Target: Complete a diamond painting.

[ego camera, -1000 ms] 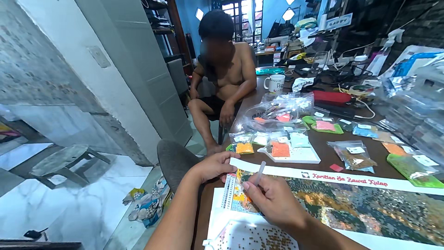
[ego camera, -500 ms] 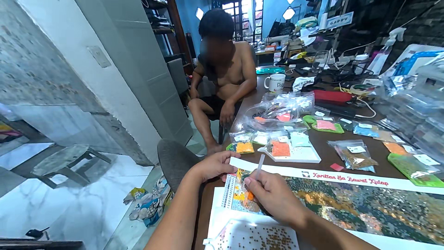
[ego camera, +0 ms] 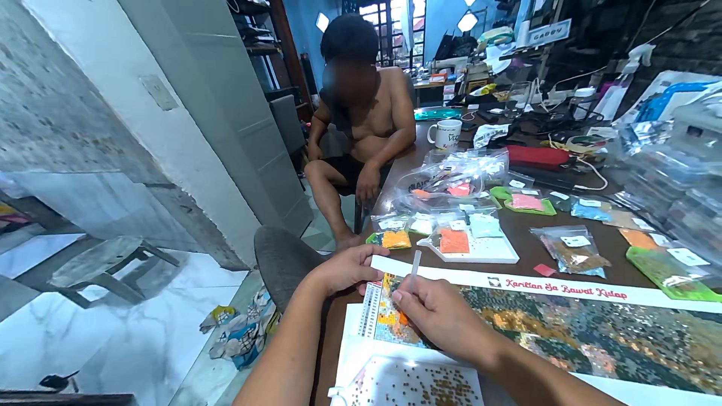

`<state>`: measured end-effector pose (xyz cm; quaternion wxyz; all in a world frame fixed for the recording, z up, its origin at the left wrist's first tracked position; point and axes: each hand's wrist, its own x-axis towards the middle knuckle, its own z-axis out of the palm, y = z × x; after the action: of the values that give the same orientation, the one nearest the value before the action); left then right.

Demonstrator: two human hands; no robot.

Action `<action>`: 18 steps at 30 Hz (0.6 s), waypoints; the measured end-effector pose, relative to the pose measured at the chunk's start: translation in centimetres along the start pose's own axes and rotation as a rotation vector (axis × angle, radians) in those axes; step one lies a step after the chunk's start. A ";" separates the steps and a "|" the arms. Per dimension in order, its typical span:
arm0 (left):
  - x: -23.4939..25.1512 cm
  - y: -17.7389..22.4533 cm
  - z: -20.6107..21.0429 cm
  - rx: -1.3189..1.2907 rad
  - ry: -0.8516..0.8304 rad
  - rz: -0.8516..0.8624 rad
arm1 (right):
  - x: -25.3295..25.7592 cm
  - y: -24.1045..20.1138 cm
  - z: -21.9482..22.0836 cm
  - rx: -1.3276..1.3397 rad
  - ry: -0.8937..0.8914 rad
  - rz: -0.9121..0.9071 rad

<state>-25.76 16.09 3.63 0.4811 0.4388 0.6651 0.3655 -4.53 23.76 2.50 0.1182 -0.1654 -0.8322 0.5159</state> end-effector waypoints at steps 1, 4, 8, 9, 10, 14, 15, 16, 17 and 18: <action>0.0 0.0 0.0 -0.003 0.001 0.001 | 0.0 -0.1 0.0 -0.012 -0.011 0.000; -0.1 0.0 0.0 -0.011 0.000 0.004 | -0.1 -0.4 -0.2 -0.055 -0.042 -0.015; 0.0 0.0 0.0 -0.009 -0.003 0.005 | 0.0 -0.2 -0.2 -0.078 -0.048 -0.062; 0.0 0.0 0.0 -0.009 -0.003 0.007 | 0.0 -0.2 -0.2 -0.085 -0.054 -0.066; 0.0 0.0 0.0 -0.008 -0.003 0.008 | 0.0 -0.1 -0.2 -0.091 -0.057 -0.072; 0.0 -0.1 0.0 -0.013 -0.003 0.008 | 0.0 0.1 -0.3 -0.092 -0.065 -0.092; 0.1 -0.1 0.0 -0.017 -0.003 0.009 | 0.0 0.1 -0.2 -0.090 -0.062 -0.090; 0.1 -0.1 -0.1 -0.021 -0.004 0.011 | -0.1 0.1 -0.2 -0.087 -0.055 -0.082; 0.1 -0.2 -0.1 -0.023 -0.004 0.012 | -0.1 0.1 -0.1 -0.082 -0.039 -0.072; 0.1 -0.2 -0.1 -0.023 -0.004 0.013 | -0.2 0.1 0.1 -0.074 -0.015 -0.058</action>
<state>-25.90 16.08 3.47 0.4853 0.4381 0.6571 0.3752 -4.34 23.64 2.37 0.1207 -0.1414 -0.8561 0.4822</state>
